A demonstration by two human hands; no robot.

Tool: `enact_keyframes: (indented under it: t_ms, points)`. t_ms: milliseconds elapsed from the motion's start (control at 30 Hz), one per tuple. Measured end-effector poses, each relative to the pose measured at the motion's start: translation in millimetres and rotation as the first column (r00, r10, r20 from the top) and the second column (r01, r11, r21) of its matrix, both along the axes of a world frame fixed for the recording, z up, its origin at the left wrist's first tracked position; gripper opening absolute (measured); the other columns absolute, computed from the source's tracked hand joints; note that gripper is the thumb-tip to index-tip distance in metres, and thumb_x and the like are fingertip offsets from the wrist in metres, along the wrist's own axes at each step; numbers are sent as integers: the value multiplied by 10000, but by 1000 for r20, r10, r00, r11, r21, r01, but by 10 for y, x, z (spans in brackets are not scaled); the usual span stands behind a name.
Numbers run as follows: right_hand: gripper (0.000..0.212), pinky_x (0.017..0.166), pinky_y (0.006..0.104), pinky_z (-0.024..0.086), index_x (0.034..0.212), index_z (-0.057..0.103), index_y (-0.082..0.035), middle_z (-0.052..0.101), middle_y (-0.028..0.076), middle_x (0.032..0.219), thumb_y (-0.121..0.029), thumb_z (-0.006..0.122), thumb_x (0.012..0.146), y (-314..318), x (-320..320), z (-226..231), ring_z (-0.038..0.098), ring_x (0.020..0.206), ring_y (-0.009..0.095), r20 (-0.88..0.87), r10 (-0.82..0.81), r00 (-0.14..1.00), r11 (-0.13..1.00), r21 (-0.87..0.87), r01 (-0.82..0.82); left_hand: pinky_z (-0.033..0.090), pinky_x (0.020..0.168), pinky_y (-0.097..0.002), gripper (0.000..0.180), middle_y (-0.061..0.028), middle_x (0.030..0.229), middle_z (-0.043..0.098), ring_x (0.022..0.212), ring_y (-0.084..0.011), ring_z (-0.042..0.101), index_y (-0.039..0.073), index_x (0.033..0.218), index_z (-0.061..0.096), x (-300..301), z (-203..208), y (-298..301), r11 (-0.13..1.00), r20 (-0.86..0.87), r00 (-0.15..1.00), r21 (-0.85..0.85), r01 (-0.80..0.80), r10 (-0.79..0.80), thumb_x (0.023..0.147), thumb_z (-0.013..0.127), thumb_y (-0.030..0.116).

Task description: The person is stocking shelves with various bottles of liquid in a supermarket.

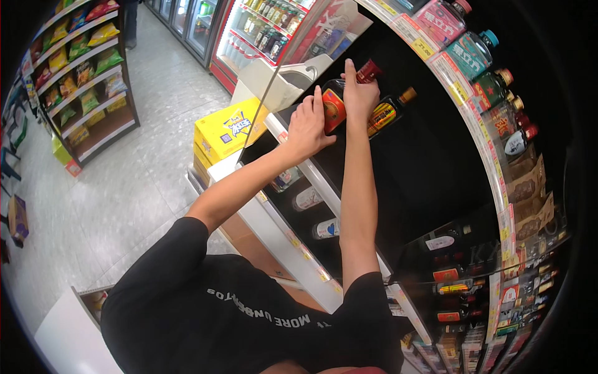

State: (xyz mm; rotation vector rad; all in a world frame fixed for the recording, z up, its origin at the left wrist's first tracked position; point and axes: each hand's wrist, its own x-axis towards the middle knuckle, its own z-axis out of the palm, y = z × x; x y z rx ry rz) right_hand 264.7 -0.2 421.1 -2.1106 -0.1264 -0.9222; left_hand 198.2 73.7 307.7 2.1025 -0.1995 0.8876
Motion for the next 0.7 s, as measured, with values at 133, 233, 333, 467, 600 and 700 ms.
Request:
enact_keyframes:
  t_ms: [133, 233, 333, 467, 600, 700]
  points:
    - [593, 831, 345, 519, 906, 673, 31, 761, 94, 833, -557, 727, 845, -41, 72, -24, 727, 843, 226, -11, 2, 1000, 1000, 19, -2, 453, 999, -482, 1262, -261, 1322, 452, 1201, -423, 507, -75, 1531, 128, 25, -18, -12, 999, -1, 1000, 37, -2, 2, 614, 875, 365]
    - [638, 829, 404, 526, 935, 656, 31, 743, 156, 878, -589, 736, 808, -87, 125, -52, 715, 885, 316, -7, 32, 999, 998, 49, -32, 465, 968, -469, 1273, -249, 1301, 457, 1164, -408, 522, -78, 1529, 137, 53, -37, -41, 998, 31, 999, 58, -33, 31, 593, 882, 359]
    - [666, 834, 464, 526, 982, 628, 29, 723, 212, 928, -597, 741, 786, -96, 110, -90, 695, 943, 414, 16, 80, 997, 990, 112, -82, 484, 934, -456, 1283, -239, 1285, 461, 1122, -403, 542, -77, 1526, 148, 93, -65, -46, 996, 78, 996, 72, -55, 49, 568, 893, 340]
    - [636, 853, 440, 523, 1139, 558, 39, 720, 169, 967, -478, 758, 829, -131, 44, -137, 703, 937, 367, 151, 188, 971, 976, 78, -201, 471, 990, -469, 1295, -323, 1290, 449, 1161, -482, 523, -107, 1521, 72, 120, -11, -14, 996, 31, 999, 81, 34, -37, 610, 892, 313]
    - [461, 951, 389, 488, 1233, 502, 40, 643, 165, 1159, -269, 679, 940, -197, -85, -237, 638, 1080, 277, 427, 310, 849, 881, 206, -426, 479, 986, -457, 1306, -324, 1276, 453, 1155, -484, 529, -121, 1513, 68, 151, -34, -13, 996, 14, 999, 84, 40, -41, 605, 903, 306]
    - [382, 1026, 370, 445, 1279, 473, 43, 590, 176, 1245, -173, 597, 989, -344, -605, -363, 579, 1181, 245, 391, 298, 871, 902, 181, -391, 488, 972, -457, 1307, -320, 1267, 459, 1157, -489, 526, -126, 1509, 71, 181, -58, -14, 995, 32, 999, 91, 26, -29, 604, 909, 305]
